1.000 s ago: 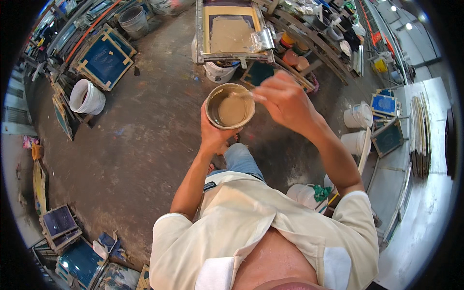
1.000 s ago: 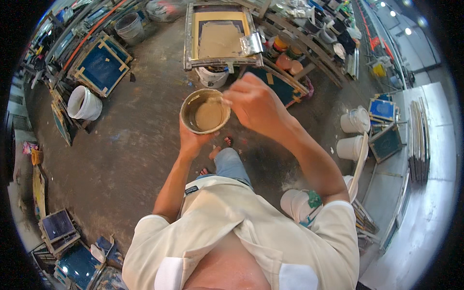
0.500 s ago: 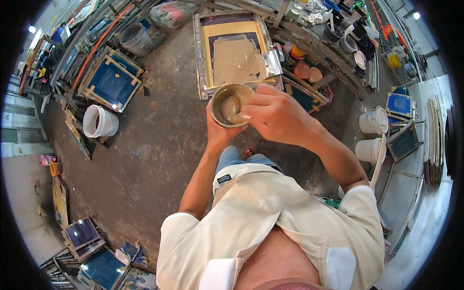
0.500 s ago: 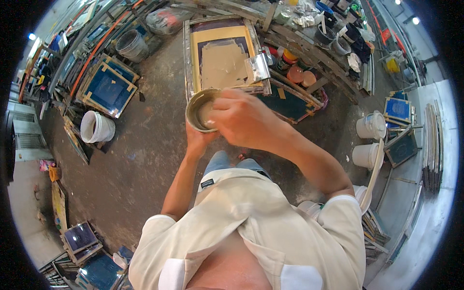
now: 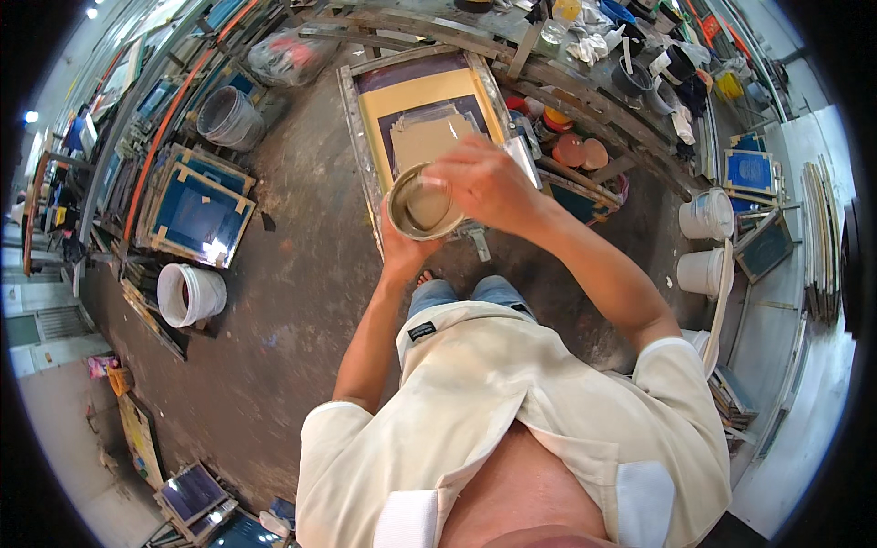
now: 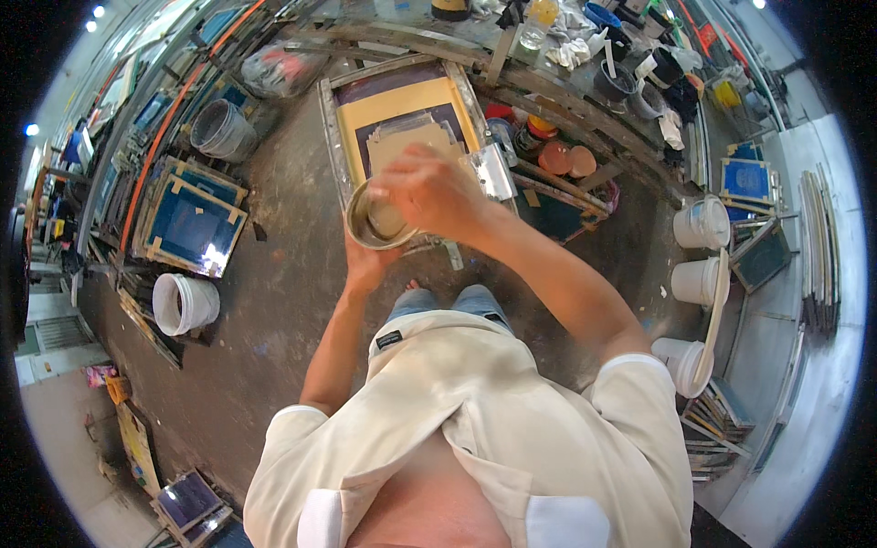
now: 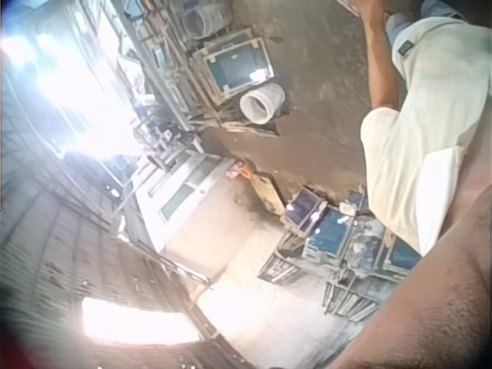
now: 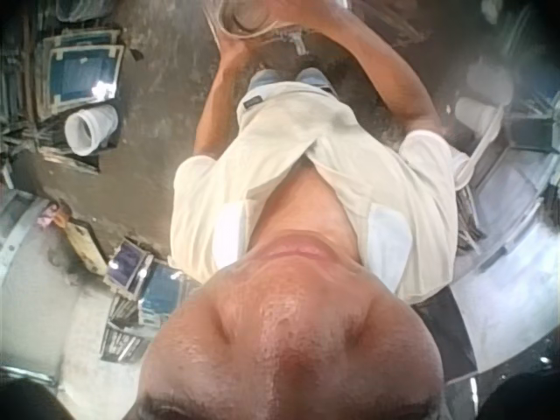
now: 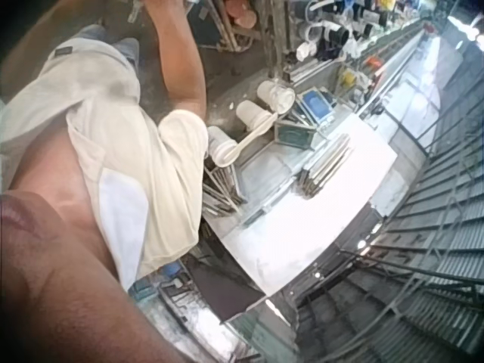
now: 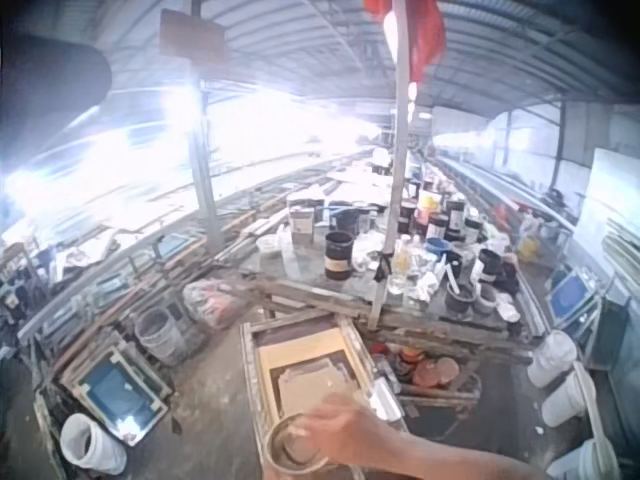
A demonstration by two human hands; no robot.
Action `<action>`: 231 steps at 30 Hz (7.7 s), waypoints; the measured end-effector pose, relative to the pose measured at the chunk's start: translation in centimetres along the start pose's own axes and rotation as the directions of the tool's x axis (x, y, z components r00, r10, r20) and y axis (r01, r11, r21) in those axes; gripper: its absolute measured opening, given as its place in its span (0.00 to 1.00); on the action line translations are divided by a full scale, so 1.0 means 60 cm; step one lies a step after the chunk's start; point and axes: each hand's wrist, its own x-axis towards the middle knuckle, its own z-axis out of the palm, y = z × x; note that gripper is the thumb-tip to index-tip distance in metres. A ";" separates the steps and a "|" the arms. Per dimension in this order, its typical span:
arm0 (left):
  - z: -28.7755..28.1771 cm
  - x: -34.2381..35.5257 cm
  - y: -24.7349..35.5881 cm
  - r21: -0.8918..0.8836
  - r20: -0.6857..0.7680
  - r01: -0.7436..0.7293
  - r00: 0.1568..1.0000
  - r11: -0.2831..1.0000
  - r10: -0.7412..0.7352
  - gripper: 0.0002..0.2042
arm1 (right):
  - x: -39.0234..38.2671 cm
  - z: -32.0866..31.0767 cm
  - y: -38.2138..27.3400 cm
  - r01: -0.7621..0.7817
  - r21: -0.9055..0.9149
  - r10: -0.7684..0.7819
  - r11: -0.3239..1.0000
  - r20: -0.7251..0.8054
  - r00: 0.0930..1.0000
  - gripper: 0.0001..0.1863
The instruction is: The person performs screen printing by applying beige ink to a screen frame with a squeegee, then moves to a mixing station to stir and add liquid to the ink. They return to the press and continue printing on fabric.
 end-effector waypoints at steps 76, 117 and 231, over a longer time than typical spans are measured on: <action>-0.013 0.275 -0.123 0.131 -0.041 -0.013 0.999 0.991 0.019 0.44 | 0.069 0.027 0.290 -0.159 -0.300 0.154 0.941 -0.041 0.987 0.05; 0.697 0.526 -0.210 0.263 -0.104 -0.171 0.973 0.950 0.204 0.49 | -0.349 -0.348 0.470 -0.687 -0.366 0.640 0.628 -0.258 0.724 0.29; -0.128 0.064 -0.235 -0.194 -0.403 0.634 0.645 0.749 -0.650 0.22 | -0.291 0.140 0.548 -0.901 0.429 0.983 0.063 0.130 0.131 0.21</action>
